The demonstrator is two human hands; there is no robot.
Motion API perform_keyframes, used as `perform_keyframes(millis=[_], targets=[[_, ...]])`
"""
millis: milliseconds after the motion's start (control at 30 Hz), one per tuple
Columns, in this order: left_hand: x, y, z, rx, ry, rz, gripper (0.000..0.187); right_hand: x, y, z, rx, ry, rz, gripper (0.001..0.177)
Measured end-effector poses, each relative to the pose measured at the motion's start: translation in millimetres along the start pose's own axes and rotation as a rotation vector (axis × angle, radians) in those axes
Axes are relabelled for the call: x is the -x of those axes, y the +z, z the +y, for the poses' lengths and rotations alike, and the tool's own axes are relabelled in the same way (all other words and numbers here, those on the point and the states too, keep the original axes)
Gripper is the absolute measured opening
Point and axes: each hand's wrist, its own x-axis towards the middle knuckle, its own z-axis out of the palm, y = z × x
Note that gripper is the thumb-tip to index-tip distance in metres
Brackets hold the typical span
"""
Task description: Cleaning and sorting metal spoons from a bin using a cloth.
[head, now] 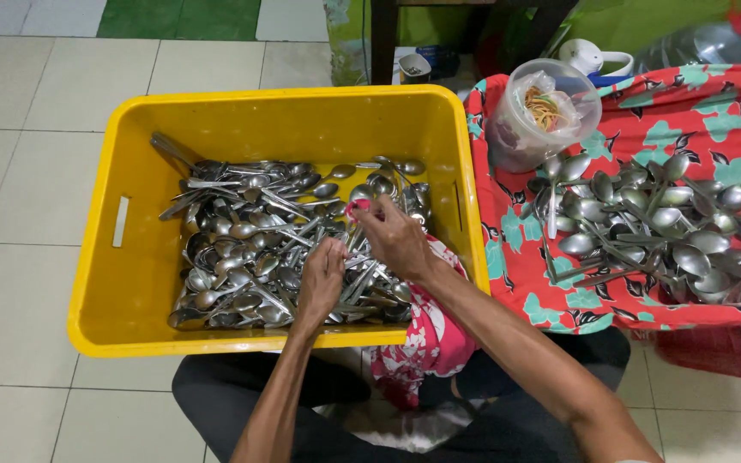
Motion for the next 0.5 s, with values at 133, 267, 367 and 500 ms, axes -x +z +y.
perform_keyframes(millis=[133, 267, 367, 500], targets=[[-6.9, 8.2, -25.6, -0.126, 0.066, 0.021, 0.028, -6.6, -1.9, -2.6, 0.01, 0.099, 0.026, 0.012], [11.1, 6.6, 4.8, -0.29, 0.095, 0.033, 0.025, -4.3, -1.6, -3.4, 0.034, 0.106, 0.017, 0.011], [18.0, 5.0, 18.1, -0.496, 0.117, 0.039, 0.026, 1.4, 3.2, 1.5, 0.18, -0.154, -0.067, 0.011], [17.5, 6.9, -9.6, -0.918, 0.314, 0.113, 0.015, -4.6, 4.1, 22.7, 0.139, 0.083, -0.084, 0.007]])
